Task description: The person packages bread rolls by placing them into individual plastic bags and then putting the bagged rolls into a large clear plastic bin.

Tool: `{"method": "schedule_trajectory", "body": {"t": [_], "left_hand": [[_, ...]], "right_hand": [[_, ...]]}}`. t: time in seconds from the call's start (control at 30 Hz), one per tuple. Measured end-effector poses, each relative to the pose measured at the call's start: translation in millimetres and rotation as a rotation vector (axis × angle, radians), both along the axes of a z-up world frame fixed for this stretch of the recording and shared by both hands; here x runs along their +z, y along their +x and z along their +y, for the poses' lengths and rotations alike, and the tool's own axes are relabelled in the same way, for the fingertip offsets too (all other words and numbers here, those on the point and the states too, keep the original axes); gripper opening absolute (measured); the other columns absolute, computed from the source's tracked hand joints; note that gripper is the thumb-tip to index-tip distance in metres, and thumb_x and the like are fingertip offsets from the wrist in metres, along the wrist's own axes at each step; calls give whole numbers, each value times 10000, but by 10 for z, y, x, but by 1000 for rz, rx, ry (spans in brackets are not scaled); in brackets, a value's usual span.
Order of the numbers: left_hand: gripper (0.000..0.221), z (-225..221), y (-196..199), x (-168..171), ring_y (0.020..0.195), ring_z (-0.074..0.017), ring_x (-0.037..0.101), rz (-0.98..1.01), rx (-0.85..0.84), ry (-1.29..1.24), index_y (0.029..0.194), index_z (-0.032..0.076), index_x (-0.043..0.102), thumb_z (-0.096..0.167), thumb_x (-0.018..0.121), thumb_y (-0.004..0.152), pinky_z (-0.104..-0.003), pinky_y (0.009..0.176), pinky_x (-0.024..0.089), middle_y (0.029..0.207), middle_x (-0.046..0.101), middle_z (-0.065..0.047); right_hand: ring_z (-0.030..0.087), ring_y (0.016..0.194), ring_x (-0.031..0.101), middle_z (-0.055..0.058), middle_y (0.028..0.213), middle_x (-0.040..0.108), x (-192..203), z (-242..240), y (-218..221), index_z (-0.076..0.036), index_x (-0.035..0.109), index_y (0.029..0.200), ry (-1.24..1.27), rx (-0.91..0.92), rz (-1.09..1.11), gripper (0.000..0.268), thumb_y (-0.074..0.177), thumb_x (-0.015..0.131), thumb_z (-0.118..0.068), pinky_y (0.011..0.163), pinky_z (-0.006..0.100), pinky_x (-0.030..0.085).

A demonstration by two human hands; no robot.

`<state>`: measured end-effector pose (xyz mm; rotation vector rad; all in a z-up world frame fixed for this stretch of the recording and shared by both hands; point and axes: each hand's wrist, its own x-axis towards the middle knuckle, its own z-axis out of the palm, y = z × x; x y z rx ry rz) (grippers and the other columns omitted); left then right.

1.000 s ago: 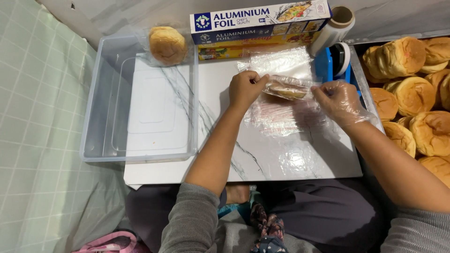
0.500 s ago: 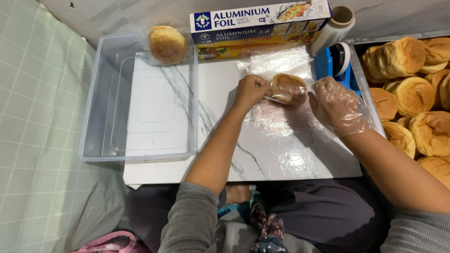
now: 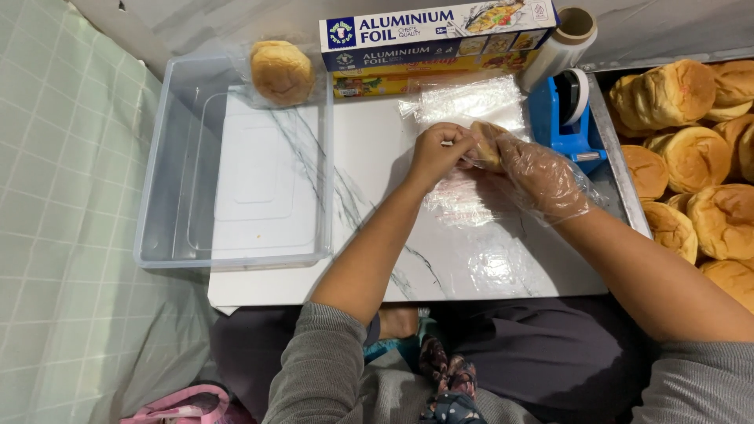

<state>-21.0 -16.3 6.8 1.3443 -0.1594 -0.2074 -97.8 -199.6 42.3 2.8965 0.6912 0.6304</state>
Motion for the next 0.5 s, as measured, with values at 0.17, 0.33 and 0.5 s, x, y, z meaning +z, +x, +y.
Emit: {"method": "schedule_trajectory", "body": {"t": [0.17,0.33,0.5], "left_hand": [[252,-57,-142,66,963,-297,715,-207,-94,-165,963,-79,697,159,770,928,-329,765,673,1286,549,-199],[879,-157,-94,-185,1329,-250,458,-450,187,-6,1407,113,466,411,948,736,-434,1036,444,1363,509,-76],[1098,-128,-172,-142,1413,-385,451,-32,-257,-260,1614,44,296,192,952,746,-504,1165,414,1486,475,-259]], "right_hand": [[220,890,738,28,957,724,-791,-485,368,-178,712,1197,170,-83,-241,453,817,847,-384,800,366,615],[280,882,684,148,898,694,-156,-263,155,-51,715,1111,923,-8,60,358,828,900,-166,795,412,556],[248,717,720,182,834,684,230,-131,-1,49,656,993,1645,119,511,231,842,829,22,703,364,623]]}}
